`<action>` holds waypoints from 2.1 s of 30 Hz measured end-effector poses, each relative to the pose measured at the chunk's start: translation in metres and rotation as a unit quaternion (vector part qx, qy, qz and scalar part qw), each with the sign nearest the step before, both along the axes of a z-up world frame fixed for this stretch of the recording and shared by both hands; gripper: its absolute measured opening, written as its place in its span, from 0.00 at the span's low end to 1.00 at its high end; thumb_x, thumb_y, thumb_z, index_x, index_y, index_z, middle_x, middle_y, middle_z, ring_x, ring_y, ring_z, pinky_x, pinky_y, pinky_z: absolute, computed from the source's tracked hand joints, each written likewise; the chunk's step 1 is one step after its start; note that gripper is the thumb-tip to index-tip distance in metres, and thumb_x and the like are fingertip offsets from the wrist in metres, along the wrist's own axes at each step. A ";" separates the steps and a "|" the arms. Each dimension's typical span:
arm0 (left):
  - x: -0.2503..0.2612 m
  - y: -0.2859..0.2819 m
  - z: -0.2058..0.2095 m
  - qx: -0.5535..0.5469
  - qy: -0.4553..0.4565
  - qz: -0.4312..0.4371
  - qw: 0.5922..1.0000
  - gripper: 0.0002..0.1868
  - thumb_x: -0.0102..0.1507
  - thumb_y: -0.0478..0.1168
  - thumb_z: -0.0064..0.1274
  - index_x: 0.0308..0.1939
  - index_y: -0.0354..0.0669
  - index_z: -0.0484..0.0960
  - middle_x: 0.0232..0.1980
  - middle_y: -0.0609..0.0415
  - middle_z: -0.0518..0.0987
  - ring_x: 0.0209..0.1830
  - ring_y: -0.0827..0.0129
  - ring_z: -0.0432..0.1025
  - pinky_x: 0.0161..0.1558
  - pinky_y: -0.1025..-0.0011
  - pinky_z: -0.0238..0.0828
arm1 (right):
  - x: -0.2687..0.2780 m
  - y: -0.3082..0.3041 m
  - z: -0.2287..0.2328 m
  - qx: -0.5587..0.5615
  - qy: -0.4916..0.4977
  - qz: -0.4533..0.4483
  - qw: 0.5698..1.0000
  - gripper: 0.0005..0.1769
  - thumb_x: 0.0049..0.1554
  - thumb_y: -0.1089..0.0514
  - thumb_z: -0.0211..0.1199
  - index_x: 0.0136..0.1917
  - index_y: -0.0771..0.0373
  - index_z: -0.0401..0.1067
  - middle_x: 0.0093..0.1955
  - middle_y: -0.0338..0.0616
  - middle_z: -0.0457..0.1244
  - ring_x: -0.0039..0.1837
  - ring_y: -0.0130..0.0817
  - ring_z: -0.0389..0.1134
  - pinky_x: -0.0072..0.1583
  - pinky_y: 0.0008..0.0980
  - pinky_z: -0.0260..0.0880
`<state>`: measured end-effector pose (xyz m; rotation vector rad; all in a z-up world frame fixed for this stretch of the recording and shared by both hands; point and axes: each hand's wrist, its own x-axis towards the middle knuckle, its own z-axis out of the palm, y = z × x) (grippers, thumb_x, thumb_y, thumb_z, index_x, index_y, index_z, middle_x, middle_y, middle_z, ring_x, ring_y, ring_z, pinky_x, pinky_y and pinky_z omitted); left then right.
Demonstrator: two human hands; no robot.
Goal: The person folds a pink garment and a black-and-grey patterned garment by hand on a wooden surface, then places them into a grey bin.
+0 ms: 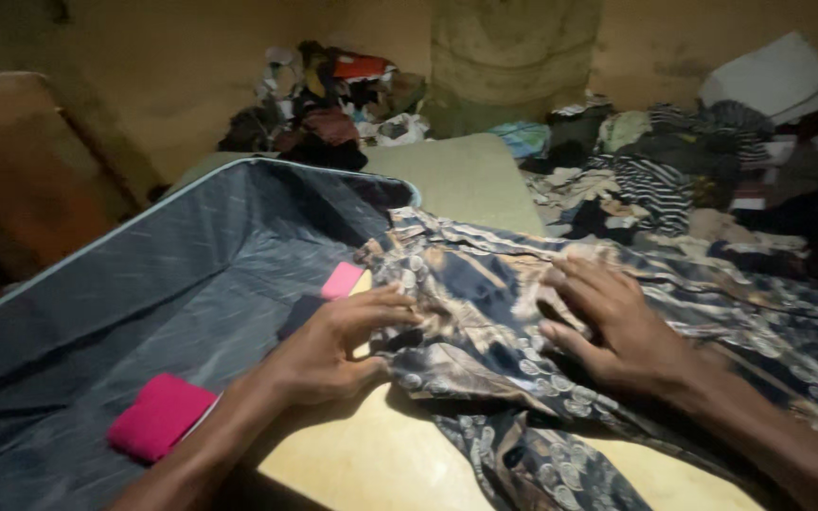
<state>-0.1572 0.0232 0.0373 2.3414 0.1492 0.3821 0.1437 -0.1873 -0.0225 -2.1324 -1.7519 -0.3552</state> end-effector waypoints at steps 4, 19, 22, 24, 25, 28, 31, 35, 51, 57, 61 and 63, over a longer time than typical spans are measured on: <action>0.029 0.012 -0.025 -0.106 -0.070 -0.050 0.991 0.23 0.51 0.24 0.42 0.46 0.34 0.85 0.57 0.48 0.85 0.60 0.61 0.78 0.60 0.70 0.74 | -0.009 -0.072 0.013 -0.049 0.139 0.023 0.989 0.43 0.53 0.33 0.58 0.75 0.55 0.63 0.85 0.48 0.46 0.83 0.48 0.42 0.75 0.55 0.44; 0.116 0.062 -0.054 -0.077 0.133 0.117 0.981 0.29 0.72 0.57 0.43 0.29 0.39 0.84 0.24 0.49 0.81 0.20 0.66 0.70 0.28 0.67 0.71 | 0.014 -0.262 0.002 -0.110 0.063 -0.402 0.907 0.19 0.46 0.60 0.62 0.52 0.60 0.74 0.53 0.44 0.63 0.59 0.37 0.66 0.62 0.37 0.70; 0.104 0.068 -0.060 -0.157 0.139 0.067 0.975 0.26 0.70 0.54 0.40 0.32 0.38 0.84 0.23 0.49 0.77 0.18 0.67 0.63 0.23 0.66 0.64 | 0.029 -0.270 0.015 -0.233 0.124 -0.458 0.849 0.15 0.47 0.63 0.61 0.50 0.59 0.78 0.47 0.45 0.66 0.53 0.37 0.69 0.57 0.37 0.72; 0.093 0.071 -0.059 -0.209 0.173 0.054 0.961 0.23 0.69 0.51 0.42 0.37 0.36 0.84 0.29 0.47 0.81 0.22 0.64 0.69 0.29 0.66 0.70 | 0.049 -0.286 0.006 -0.298 0.189 -0.470 0.809 0.14 0.49 0.65 0.59 0.47 0.57 0.81 0.44 0.45 0.68 0.50 0.38 0.70 0.55 0.39 0.72; 0.086 0.072 -0.056 -0.261 0.205 0.040 0.943 0.21 0.67 0.49 0.43 0.41 0.33 0.83 0.35 0.44 0.86 0.26 0.62 0.74 0.34 0.65 0.76 | 0.060 -0.298 -0.009 -0.298 0.192 -0.470 0.808 0.12 0.48 0.63 0.62 0.46 0.57 0.81 0.44 0.45 0.68 0.49 0.38 0.71 0.54 0.39 0.73; 0.062 0.078 -0.043 -0.234 0.302 0.041 0.923 0.22 0.68 0.51 0.43 0.55 0.41 0.83 0.54 0.48 0.82 0.49 0.66 0.81 0.55 0.69 0.77 | 0.106 -0.347 -0.063 -0.248 0.194 -0.413 0.855 0.12 0.43 0.56 0.72 0.43 0.55 0.80 0.42 0.43 0.69 0.48 0.36 0.72 0.51 0.39 0.74; 0.060 0.070 -0.029 -0.339 0.246 0.012 0.908 0.24 0.66 0.49 0.46 0.60 0.39 0.81 0.64 0.43 0.82 0.60 0.62 0.76 0.62 0.63 0.71 | 0.162 -0.369 -0.078 -0.125 0.190 -0.317 0.921 0.18 0.39 0.49 0.82 0.40 0.53 0.78 0.41 0.41 0.70 0.46 0.35 0.72 0.49 0.39 0.75; 0.091 0.072 0.011 -0.246 0.262 0.210 0.909 0.23 0.74 0.53 0.39 0.66 0.47 0.74 0.65 0.50 0.72 0.61 0.60 0.66 0.54 0.42 0.65 | 0.210 -0.325 -0.018 -0.233 0.096 -0.476 0.843 0.13 0.53 0.49 0.66 0.49 0.51 0.85 0.47 0.49 0.77 0.51 0.41 0.77 0.56 0.40 0.78; 0.140 0.106 -0.001 0.126 0.240 0.279 0.921 0.38 0.56 0.71 0.62 0.35 0.33 0.91 0.33 0.42 0.86 0.31 0.60 0.79 0.39 0.63 0.74 | 0.166 -0.217 -0.037 -0.024 -0.057 -0.549 0.834 0.17 0.57 0.44 0.64 0.56 0.51 0.80 0.57 0.57 0.66 0.66 0.55 0.62 0.68 0.53 0.62; 0.100 0.079 -0.014 0.022 0.056 0.279 0.958 0.21 0.63 0.56 0.54 0.47 0.44 0.86 0.35 0.50 0.85 0.29 0.65 0.78 0.34 0.64 0.73 | 0.187 -0.235 -0.067 0.052 -0.157 -0.541 0.825 0.30 0.52 0.37 0.67 0.61 0.56 0.78 0.59 0.66 0.62 0.63 0.58 0.61 0.60 0.52 0.62; 0.084 0.071 -0.028 -0.017 -0.067 0.281 0.957 0.17 0.68 0.51 0.50 0.47 0.41 0.84 0.34 0.47 0.85 0.29 0.68 0.75 0.33 0.67 0.70 | 0.226 -0.254 -0.096 0.070 -0.138 -0.511 0.845 0.28 0.50 0.40 0.69 0.58 0.56 0.79 0.60 0.68 0.62 0.61 0.60 0.62 0.61 0.54 0.62; 0.080 0.069 -0.030 -0.023 -0.023 0.325 0.945 0.15 0.70 0.49 0.47 0.48 0.45 0.82 0.33 0.48 0.84 0.26 0.67 0.73 0.30 0.66 0.67 | 0.259 -0.271 -0.111 0.088 -0.086 -0.484 0.866 0.19 0.54 0.49 0.69 0.57 0.57 0.81 0.53 0.65 0.66 0.58 0.56 0.67 0.62 0.51 0.70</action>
